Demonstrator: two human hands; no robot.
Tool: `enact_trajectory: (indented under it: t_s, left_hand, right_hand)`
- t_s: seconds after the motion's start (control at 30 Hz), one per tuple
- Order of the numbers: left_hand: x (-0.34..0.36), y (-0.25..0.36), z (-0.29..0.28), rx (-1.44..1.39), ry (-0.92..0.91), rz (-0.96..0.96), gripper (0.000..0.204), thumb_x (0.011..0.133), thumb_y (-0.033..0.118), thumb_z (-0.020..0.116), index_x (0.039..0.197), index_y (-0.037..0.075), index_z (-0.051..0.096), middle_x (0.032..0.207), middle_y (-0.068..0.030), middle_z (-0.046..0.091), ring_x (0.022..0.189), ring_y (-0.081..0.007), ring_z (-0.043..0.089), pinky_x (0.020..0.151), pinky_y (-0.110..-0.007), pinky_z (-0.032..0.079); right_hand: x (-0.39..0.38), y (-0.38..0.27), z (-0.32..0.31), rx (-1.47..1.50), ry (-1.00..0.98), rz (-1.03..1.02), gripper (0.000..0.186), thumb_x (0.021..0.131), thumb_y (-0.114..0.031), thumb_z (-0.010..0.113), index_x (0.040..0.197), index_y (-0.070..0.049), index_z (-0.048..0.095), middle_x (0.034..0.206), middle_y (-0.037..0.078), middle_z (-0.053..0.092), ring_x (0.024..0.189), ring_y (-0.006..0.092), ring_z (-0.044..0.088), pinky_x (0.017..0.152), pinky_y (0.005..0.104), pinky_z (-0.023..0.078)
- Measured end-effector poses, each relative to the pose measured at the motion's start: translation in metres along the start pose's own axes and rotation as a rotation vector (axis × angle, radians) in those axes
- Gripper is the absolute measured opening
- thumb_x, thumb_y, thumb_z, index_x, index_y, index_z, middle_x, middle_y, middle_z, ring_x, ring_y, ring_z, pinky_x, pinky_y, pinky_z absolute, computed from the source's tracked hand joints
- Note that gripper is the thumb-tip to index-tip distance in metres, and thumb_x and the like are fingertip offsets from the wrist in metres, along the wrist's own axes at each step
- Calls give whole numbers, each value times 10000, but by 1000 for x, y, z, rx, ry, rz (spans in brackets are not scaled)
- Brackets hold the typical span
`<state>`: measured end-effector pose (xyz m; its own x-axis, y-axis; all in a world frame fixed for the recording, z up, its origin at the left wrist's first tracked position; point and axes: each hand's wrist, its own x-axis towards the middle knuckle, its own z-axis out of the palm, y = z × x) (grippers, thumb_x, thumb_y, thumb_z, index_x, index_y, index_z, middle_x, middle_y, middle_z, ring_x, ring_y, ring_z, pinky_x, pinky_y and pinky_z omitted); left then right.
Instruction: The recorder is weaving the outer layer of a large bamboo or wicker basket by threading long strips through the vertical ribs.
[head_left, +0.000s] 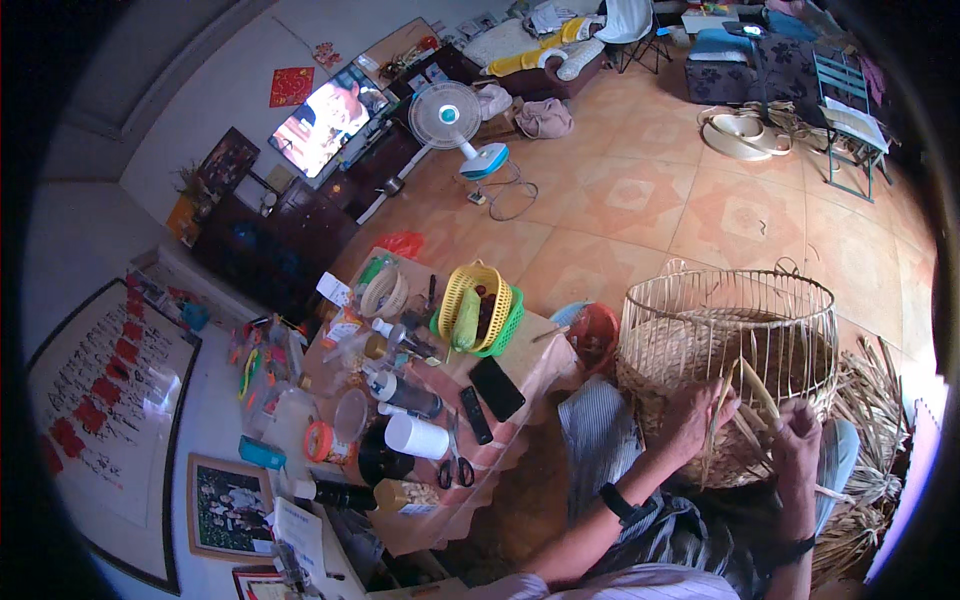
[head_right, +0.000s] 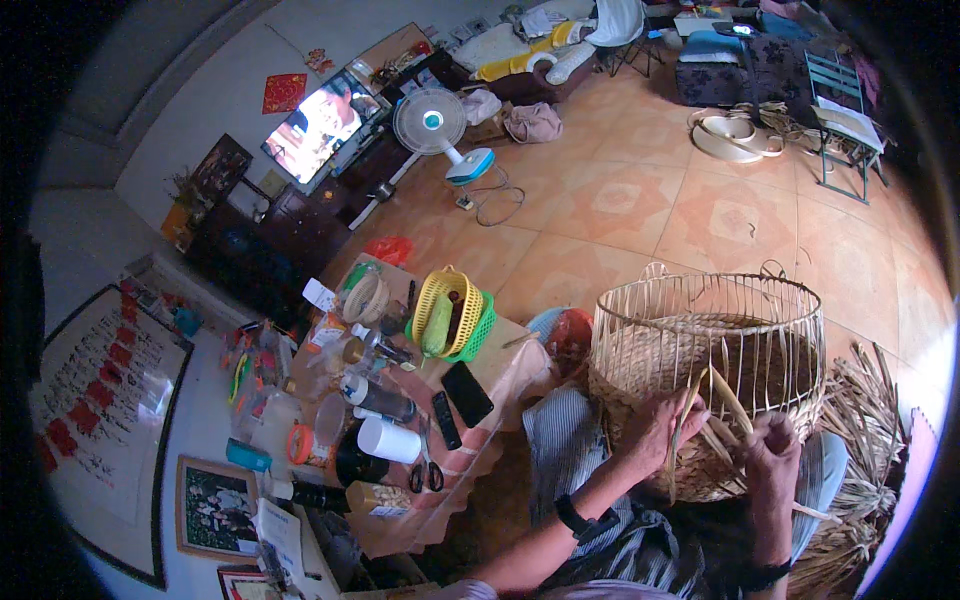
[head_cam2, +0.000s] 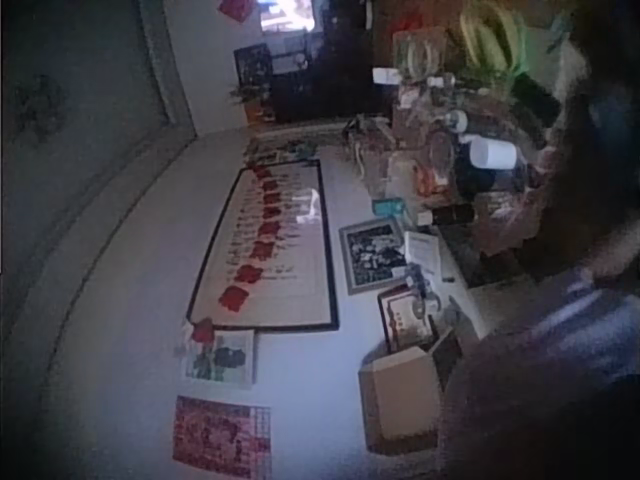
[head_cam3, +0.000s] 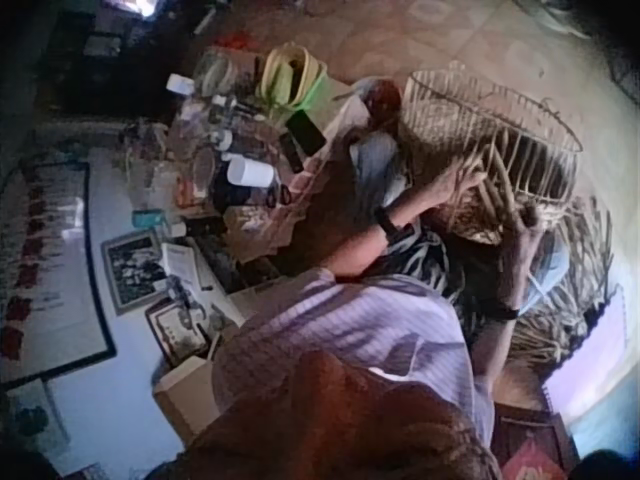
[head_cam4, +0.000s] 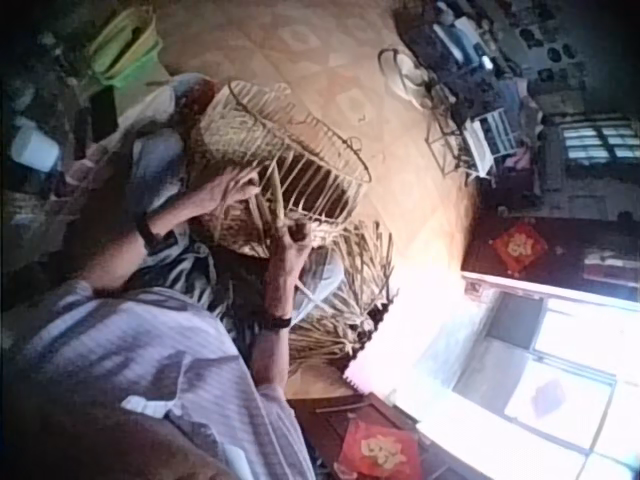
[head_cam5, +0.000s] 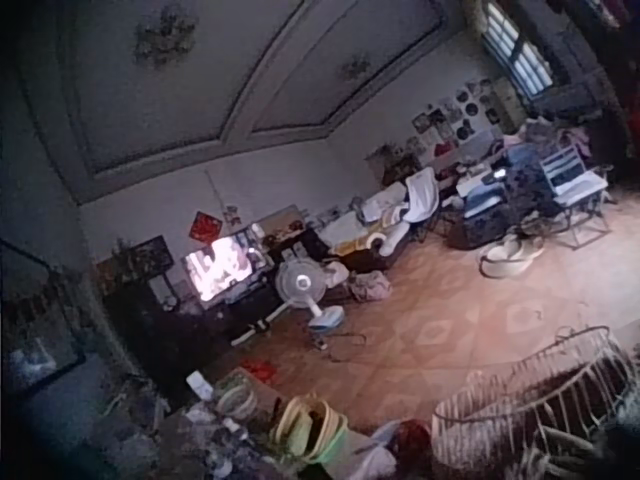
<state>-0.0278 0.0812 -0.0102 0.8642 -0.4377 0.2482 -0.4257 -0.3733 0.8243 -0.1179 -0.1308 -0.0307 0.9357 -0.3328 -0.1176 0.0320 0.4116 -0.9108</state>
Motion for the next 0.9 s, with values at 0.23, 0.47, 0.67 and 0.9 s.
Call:
enact_trajectory:
  t_s: [0.23,0.47,0.67,0.9]
  left_hand:
    - [8,-23,-5,244,-162,-101,474,1108,474,517,1103,49,727,865,-152,718,854,-303,712,795,-441,528]
    - [8,-37,-9,-356,-181,-251,614,1122,545,461,1170,-3,734,991,-175,769,999,-341,739,932,-446,536]
    - [-2,-14,-2,220,-36,30,210,1001,209,683,1137,54,721,945,-147,732,940,-337,715,875,-427,535]
    - [-2,4,-16,432,-41,217,243,1010,130,621,1228,72,711,1069,-113,733,1077,-313,678,1033,-484,478]
  right_hand:
    - [32,-31,46,-1161,-355,-437,278,896,-141,824,1063,6,657,795,56,705,677,152,655,580,345,474]
    - [-4,-36,-3,-121,20,87,240,1055,-328,674,1056,-89,653,724,-49,569,519,42,439,485,220,361]
    - [-43,-21,-14,-205,-242,367,307,1017,-318,726,1048,-13,705,773,35,671,577,93,579,530,250,444]
    - [-38,-32,6,-541,-277,425,312,1093,-285,621,1064,16,699,754,55,713,661,138,662,620,292,522]
